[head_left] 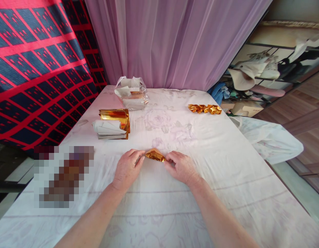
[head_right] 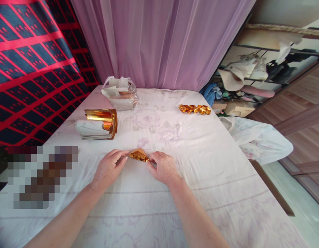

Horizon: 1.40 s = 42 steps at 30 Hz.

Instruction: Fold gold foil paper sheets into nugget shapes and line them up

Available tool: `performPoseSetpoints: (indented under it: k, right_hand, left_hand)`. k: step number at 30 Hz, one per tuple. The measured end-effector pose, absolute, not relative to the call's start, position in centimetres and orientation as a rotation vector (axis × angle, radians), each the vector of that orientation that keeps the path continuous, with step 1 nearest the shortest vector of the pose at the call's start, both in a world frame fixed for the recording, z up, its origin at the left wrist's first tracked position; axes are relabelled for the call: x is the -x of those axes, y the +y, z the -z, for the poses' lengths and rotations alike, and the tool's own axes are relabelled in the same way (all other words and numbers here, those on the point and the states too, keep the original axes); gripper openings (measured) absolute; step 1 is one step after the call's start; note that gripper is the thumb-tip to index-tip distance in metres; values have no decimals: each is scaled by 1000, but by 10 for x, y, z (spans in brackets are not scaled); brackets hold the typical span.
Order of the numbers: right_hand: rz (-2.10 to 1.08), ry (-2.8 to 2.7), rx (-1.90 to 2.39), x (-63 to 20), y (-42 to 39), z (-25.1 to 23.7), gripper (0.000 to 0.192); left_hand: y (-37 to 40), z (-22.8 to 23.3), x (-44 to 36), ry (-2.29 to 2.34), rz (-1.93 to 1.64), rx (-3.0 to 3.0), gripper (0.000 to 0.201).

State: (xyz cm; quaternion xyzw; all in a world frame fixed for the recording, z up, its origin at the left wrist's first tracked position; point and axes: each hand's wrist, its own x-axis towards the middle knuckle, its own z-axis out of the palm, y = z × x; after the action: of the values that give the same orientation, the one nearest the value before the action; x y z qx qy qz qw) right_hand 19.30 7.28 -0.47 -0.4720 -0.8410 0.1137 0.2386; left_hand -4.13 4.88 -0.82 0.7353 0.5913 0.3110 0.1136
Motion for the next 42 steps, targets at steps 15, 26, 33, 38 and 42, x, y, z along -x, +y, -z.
performPoseSetpoints:
  k: [15, 26, 33, 38, 42]
  right_hand:
    - [-222, -1875, 1786, -205, 121, 6, 22]
    - [-140, -1570, 2235, -242, 241, -7, 33]
    - [-147, -1511, 2325, -249, 279, -8, 34]
    - [-140, -1496, 2348, -253, 290, -5, 35]
    - [-137, -1502, 2357, -253, 292, -4, 35]
  left_hand:
    - [56, 7, 53, 1733, -1072, -1842, 29]
    - [68, -2, 62, 1696, -1135, -1225, 51]
    - [68, -2, 61, 1730, -1127, -1217, 49]
    - [68, -2, 61, 1768, -1088, -1195, 50]
    - [68, -2, 62, 1786, -1064, -1203, 51]
